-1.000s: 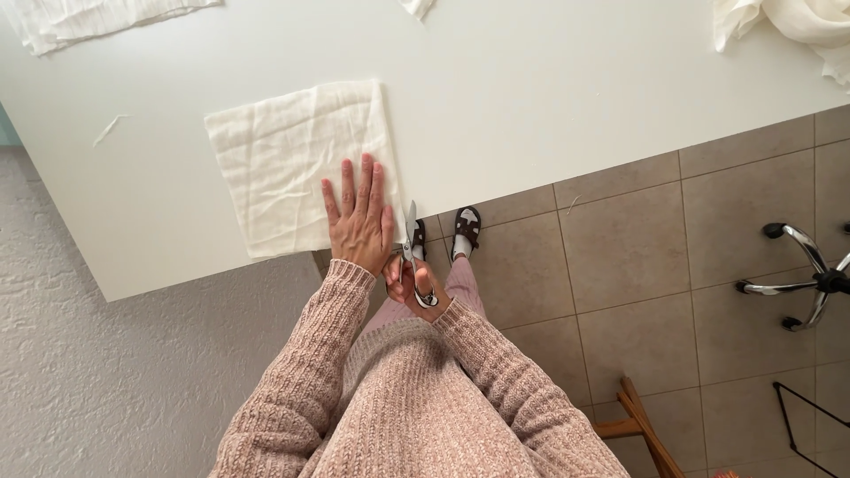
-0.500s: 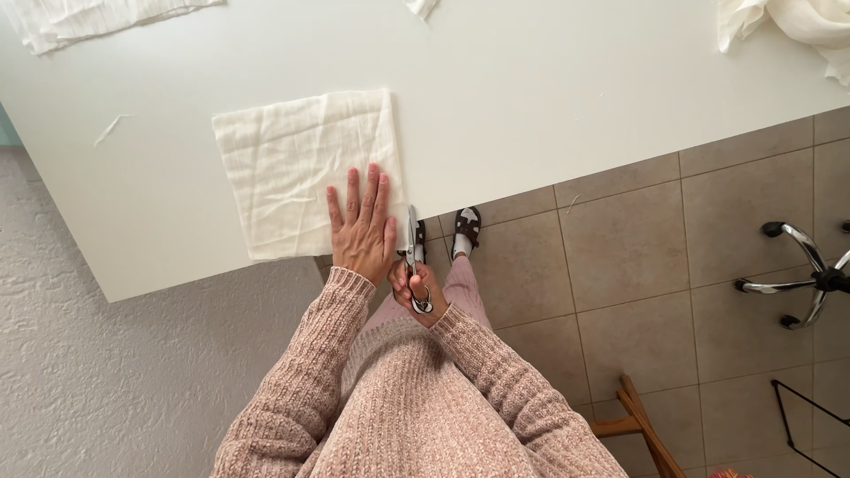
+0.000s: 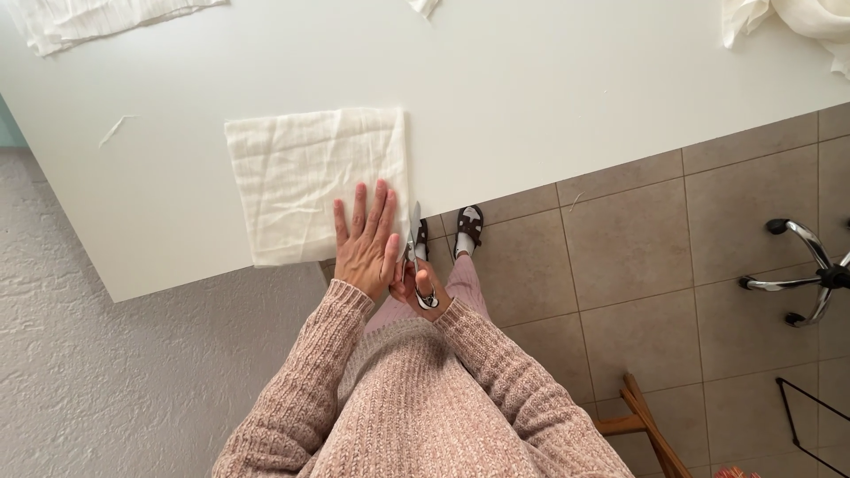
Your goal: Cutting and arranging pieces of white fabric on a table.
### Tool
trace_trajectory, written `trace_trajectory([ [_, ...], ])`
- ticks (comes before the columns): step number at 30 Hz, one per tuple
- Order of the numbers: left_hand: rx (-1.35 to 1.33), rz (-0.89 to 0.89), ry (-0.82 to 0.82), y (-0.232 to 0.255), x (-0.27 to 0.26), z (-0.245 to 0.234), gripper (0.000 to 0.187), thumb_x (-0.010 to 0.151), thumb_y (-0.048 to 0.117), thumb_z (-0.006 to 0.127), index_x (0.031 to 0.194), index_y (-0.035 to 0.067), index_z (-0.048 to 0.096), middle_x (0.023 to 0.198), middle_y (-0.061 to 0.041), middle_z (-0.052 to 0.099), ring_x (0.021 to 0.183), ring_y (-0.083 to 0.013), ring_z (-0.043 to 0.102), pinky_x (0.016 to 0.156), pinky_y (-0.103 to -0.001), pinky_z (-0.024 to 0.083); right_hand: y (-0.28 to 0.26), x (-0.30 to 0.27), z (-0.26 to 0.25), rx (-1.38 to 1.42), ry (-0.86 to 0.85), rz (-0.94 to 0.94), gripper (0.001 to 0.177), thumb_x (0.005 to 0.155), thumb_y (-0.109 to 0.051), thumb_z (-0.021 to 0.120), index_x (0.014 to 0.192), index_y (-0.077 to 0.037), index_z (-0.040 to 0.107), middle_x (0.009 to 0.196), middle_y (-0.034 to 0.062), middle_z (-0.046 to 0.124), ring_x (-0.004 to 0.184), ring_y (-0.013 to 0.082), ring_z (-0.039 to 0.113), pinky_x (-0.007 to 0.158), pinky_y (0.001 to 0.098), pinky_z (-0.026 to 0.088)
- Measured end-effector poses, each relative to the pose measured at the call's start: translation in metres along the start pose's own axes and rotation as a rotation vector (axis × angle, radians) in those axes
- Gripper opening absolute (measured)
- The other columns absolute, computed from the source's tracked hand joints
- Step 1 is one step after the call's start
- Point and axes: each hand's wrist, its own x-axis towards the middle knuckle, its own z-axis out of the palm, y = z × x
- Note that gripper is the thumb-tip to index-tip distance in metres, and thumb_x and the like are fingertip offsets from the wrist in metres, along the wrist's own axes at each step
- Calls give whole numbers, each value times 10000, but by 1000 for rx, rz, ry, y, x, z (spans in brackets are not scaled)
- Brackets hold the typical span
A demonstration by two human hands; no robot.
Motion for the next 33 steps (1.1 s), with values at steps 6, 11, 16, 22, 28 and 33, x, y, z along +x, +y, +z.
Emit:
trace_trajectory([
  [6,-8,-2,-28,4,-6,-7,632,1059,400,209,1636,146,162,1716,-47,74,1565,-298,-15,1230,-547,-120,2,-2,4,33,22,-15,593,894,-582,692,902,-14,520,790,94,525,594,81,530,471,210,486],
  [11,-15,5,-32,2,-8,-4,633,1059,405,207,1635,146,166,1715,-47,75,1565,-296,-18,1229,-549,-119,-8,-2,15,4,71,16,580,854,-566,751,847,-38,512,726,58,511,532,41,496,424,165,454],
  [16,-8,20,-36,-1,-12,-1,628,1064,403,208,1635,145,159,1716,-44,62,1565,-289,-30,1228,-543,-122,-8,-1,19,-15,90,25,575,831,-546,785,820,-40,513,685,57,509,490,28,490,383,160,437],
  [22,-30,55,-55,-6,-21,3,628,1061,410,178,1637,160,157,1717,-30,60,1565,-287,-36,1224,-542,-127,-9,3,24,-18,40,-13,611,881,-609,683,957,-18,549,814,104,542,646,124,586,503,246,524],
  [28,-34,62,-62,-4,-23,-5,637,1058,424,180,1637,161,157,1716,-30,68,1566,-285,-32,1225,-536,-126,-2,3,25,-6,42,-31,534,942,-567,629,999,-46,530,889,125,547,693,160,599,537,278,541],
  [33,-81,47,-107,-3,-30,-3,630,1051,420,164,1636,186,168,1715,-18,79,1564,-278,-36,1219,-531,-132,-19,15,40,-65,3,-94,601,933,-606,623,887,-20,500,736,89,479,593,147,559,504,231,500],
])
